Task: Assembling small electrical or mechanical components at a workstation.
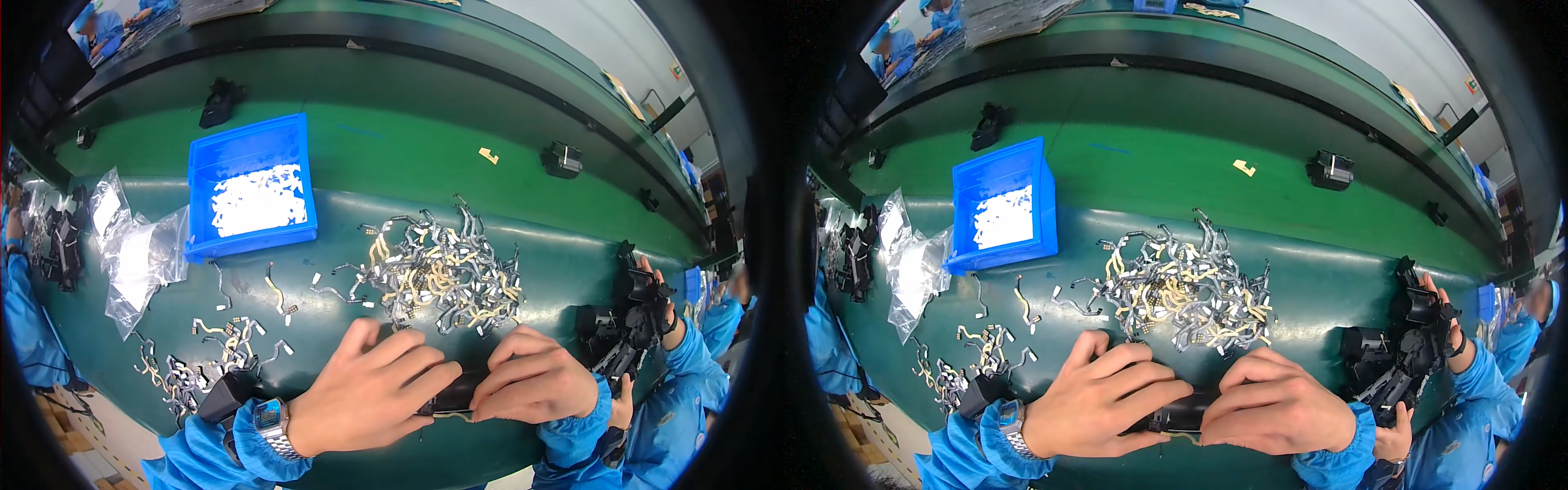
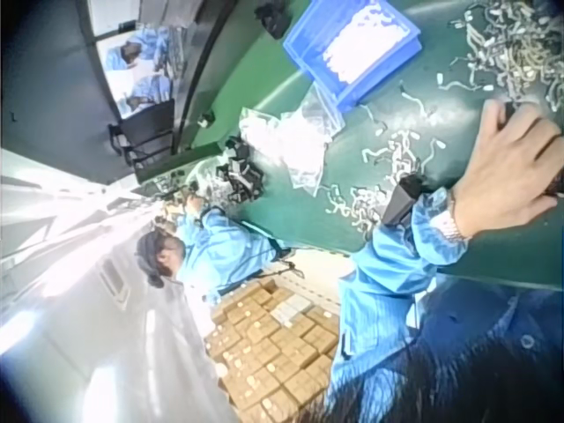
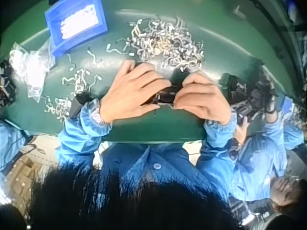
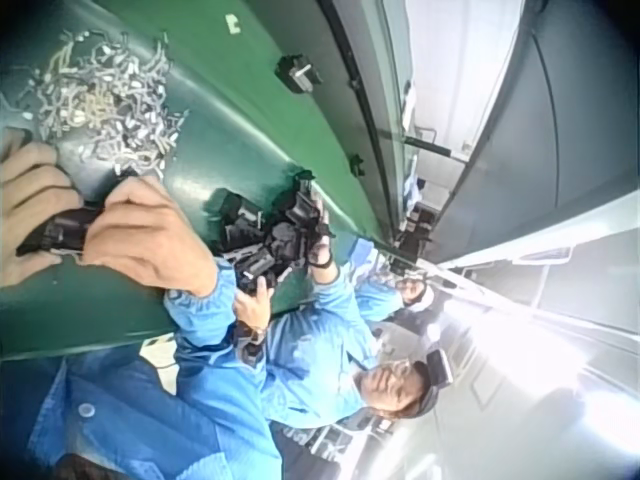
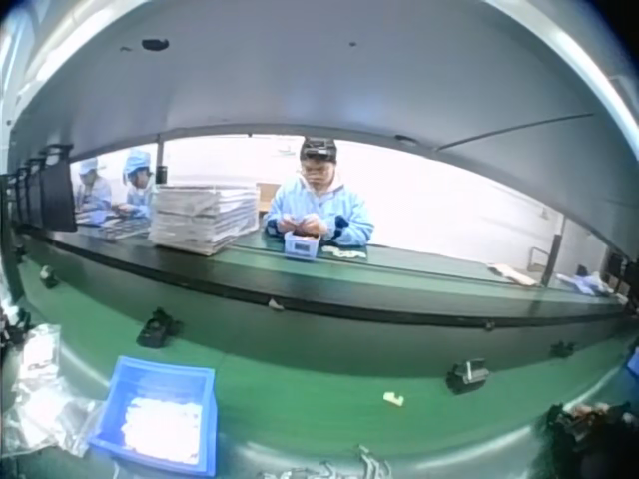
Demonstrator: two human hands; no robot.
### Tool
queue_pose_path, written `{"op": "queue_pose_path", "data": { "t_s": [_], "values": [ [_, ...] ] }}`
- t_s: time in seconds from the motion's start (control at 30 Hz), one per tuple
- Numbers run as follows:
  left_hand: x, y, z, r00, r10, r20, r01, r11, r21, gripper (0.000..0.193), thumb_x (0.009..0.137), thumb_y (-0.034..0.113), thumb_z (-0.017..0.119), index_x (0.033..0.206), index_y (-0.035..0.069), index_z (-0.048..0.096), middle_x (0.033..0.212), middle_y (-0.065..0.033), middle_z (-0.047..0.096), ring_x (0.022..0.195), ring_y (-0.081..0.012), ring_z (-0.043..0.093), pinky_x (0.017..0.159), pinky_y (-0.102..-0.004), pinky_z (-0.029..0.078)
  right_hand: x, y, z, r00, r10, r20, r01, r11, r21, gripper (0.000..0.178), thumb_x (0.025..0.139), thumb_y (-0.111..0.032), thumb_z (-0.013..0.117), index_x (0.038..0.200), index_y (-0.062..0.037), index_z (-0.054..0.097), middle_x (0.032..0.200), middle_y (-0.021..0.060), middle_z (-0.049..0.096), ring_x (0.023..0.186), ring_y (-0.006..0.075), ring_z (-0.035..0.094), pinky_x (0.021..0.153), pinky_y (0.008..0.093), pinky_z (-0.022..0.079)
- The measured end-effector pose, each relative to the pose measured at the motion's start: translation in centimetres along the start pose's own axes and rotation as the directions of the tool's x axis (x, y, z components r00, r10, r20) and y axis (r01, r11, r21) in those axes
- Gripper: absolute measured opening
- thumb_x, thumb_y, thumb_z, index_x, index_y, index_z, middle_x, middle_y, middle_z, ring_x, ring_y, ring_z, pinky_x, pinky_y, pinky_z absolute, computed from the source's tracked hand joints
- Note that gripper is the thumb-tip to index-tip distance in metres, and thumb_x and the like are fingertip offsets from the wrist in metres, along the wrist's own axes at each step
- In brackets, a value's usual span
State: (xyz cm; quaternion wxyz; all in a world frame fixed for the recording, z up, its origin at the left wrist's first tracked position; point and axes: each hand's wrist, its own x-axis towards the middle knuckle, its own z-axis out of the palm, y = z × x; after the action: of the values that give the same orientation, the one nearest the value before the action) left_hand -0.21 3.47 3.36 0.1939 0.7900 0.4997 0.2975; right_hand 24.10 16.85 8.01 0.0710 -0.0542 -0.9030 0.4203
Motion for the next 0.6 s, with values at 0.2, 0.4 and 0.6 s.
{"op": "queue_pose_path", "data": {
  "t_s": [0.2,0.4,0.6],
  "values": [
    [0.1,-0.1,-0.1,1.0,0.004,0.013,-0.003,1.0,-0.03,0.063,0.069,0.04,0.092,0.125,0.017,0.071,0.114,0.0021,0.066,0.109,-0.0201,0.06,0.084,-0.0413,0.035,0.0,-0.6,0.6,0.997,-0.035,-0.07,0.034,0.999,-0.019,0.023,0.079,-0.016,0.087,0.101,-0.0164,0.082,0.104,-0.006,0.075,0.093,0.02,0.062,0.084,0.0351,0.049],
    [0.3,-0.3,0.1,1.0,0.014,0.025,-0.013,0.999,-0.042,0.064,0.068,0.039,0.092,0.125,0.017,0.071,0.114,0.0015,0.065,0.11,-0.0205,0.06,0.084,-0.0415,0.035,0.7,-1.0,2.3,0.993,-0.083,-0.081,0.079,0.996,-0.052,0.021,0.079,-0.015,0.086,0.1,-0.0149,0.083,0.102,-0.0046,0.074,0.095,0.0203,0.064,0.084,0.0356,0.051],
    [0.0,-0.1,0.0,1.0,0.003,-0.007,-0.004,0.998,-0.061,0.065,0.066,0.037,0.091,0.125,0.017,0.071,0.113,0.0013,0.065,0.11,-0.0209,0.061,0.084,-0.0413,0.036,0.8,-1.0,2.3,0.989,-0.075,-0.131,0.068,0.996,-0.055,0.025,0.079,-0.013,0.086,0.104,-0.0134,0.083,0.103,-0.0026,0.074,0.092,0.0207,0.065,0.083,0.0355,0.053]
  ]
}}
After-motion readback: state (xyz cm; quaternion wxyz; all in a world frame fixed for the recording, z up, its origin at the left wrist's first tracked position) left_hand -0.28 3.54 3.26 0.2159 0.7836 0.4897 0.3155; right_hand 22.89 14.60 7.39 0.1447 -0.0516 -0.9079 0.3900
